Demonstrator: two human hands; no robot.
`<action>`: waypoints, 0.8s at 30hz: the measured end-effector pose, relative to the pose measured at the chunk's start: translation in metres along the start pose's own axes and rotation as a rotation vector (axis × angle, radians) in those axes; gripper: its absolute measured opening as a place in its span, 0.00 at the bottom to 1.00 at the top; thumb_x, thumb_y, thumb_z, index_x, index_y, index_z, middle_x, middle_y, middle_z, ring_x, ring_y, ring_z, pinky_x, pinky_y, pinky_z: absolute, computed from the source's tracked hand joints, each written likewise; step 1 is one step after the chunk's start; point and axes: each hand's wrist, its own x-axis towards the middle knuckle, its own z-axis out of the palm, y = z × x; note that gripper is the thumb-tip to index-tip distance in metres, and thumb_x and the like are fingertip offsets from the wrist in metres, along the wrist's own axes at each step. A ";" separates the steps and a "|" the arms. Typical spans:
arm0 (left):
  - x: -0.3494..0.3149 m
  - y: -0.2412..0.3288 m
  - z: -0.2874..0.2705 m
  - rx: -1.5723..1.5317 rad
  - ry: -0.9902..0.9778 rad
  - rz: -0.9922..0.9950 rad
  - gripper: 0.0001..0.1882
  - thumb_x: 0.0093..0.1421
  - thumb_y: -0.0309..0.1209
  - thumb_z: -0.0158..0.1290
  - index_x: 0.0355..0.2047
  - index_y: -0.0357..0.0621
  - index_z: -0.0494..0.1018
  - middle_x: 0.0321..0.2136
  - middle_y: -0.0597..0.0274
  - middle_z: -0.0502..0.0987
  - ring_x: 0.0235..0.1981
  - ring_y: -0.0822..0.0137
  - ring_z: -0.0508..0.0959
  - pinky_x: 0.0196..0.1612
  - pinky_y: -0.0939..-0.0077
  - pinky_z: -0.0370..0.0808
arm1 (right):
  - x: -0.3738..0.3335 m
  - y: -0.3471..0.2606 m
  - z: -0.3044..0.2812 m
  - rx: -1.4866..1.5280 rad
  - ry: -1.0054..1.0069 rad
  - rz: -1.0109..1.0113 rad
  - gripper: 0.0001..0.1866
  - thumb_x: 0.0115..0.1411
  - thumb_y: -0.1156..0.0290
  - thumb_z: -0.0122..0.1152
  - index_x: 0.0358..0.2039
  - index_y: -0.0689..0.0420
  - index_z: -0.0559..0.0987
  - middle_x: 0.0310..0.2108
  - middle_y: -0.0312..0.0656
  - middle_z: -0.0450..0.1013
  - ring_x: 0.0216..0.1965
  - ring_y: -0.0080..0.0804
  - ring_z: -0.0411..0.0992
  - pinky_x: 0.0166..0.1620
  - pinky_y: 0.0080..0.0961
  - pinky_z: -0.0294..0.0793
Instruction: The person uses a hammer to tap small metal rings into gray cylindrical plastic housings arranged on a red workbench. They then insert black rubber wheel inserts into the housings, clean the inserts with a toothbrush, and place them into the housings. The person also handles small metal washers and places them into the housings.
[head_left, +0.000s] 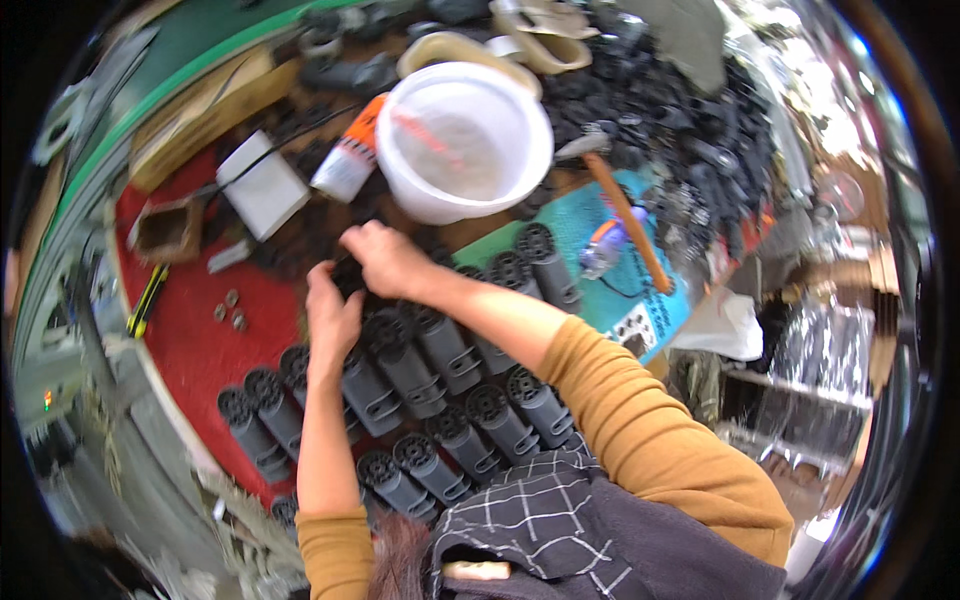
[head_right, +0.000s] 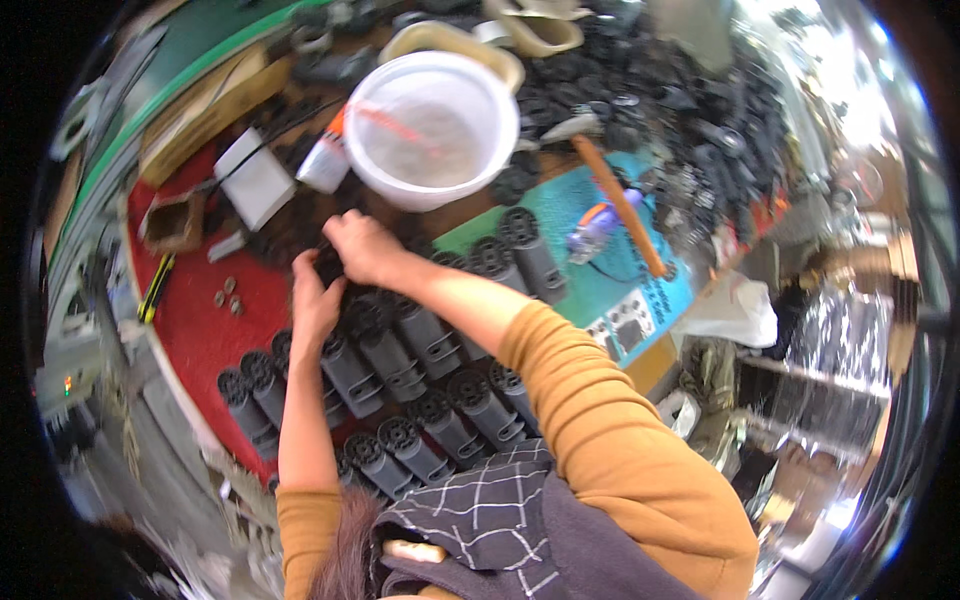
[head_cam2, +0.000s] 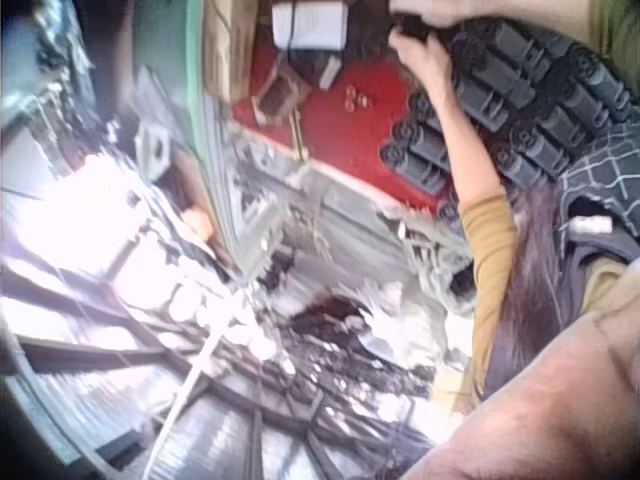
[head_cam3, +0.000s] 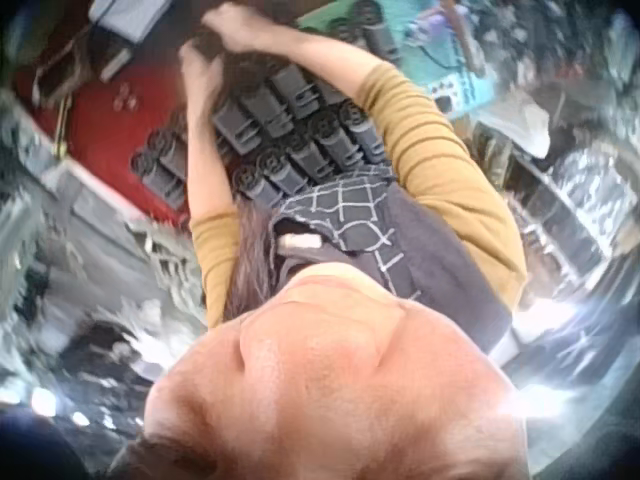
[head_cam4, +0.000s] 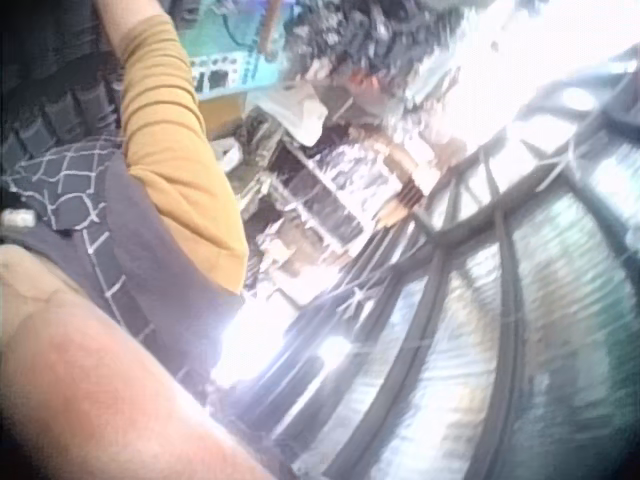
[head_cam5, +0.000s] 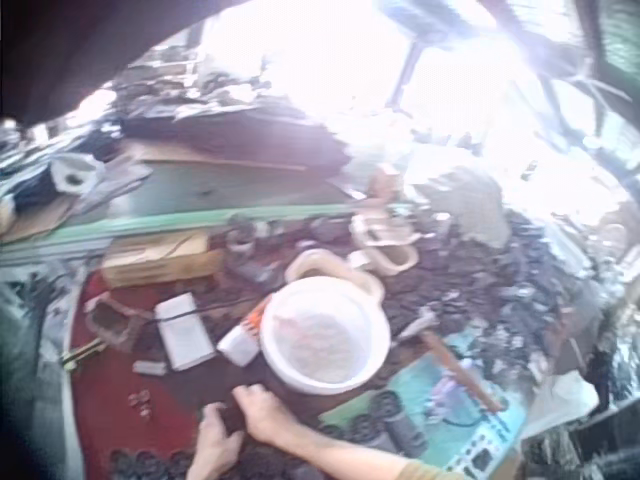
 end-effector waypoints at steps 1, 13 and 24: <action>0.001 -0.001 -0.001 -0.026 -0.015 0.059 0.29 0.50 0.23 0.58 0.53 0.35 0.62 0.47 0.38 0.71 0.51 0.42 0.72 0.53 0.58 0.69 | -0.001 -0.002 -0.003 0.046 -0.001 0.020 0.12 0.48 0.78 0.56 0.35 0.59 0.74 0.36 0.54 0.70 0.39 0.56 0.71 0.43 0.46 0.73; -0.021 0.035 -0.036 -1.389 -0.034 -0.164 0.20 0.63 0.23 0.44 0.55 0.50 0.61 0.51 0.61 0.69 0.49 0.63 0.73 0.50 0.61 0.74 | -0.026 -0.079 -0.078 0.283 0.039 0.072 0.14 0.52 0.77 0.59 0.42 0.63 0.76 0.36 0.53 0.74 0.42 0.54 0.73 0.46 0.42 0.73; -0.084 0.071 -0.015 -1.929 -0.162 -0.299 0.25 0.69 0.52 0.37 0.43 0.46 0.74 0.41 0.59 0.78 0.44 0.62 0.77 0.50 0.67 0.74 | -0.116 -0.137 -0.077 0.016 0.505 -0.109 0.17 0.51 0.69 0.61 0.43 0.56 0.76 0.47 0.44 0.68 0.49 0.45 0.66 0.50 0.36 0.67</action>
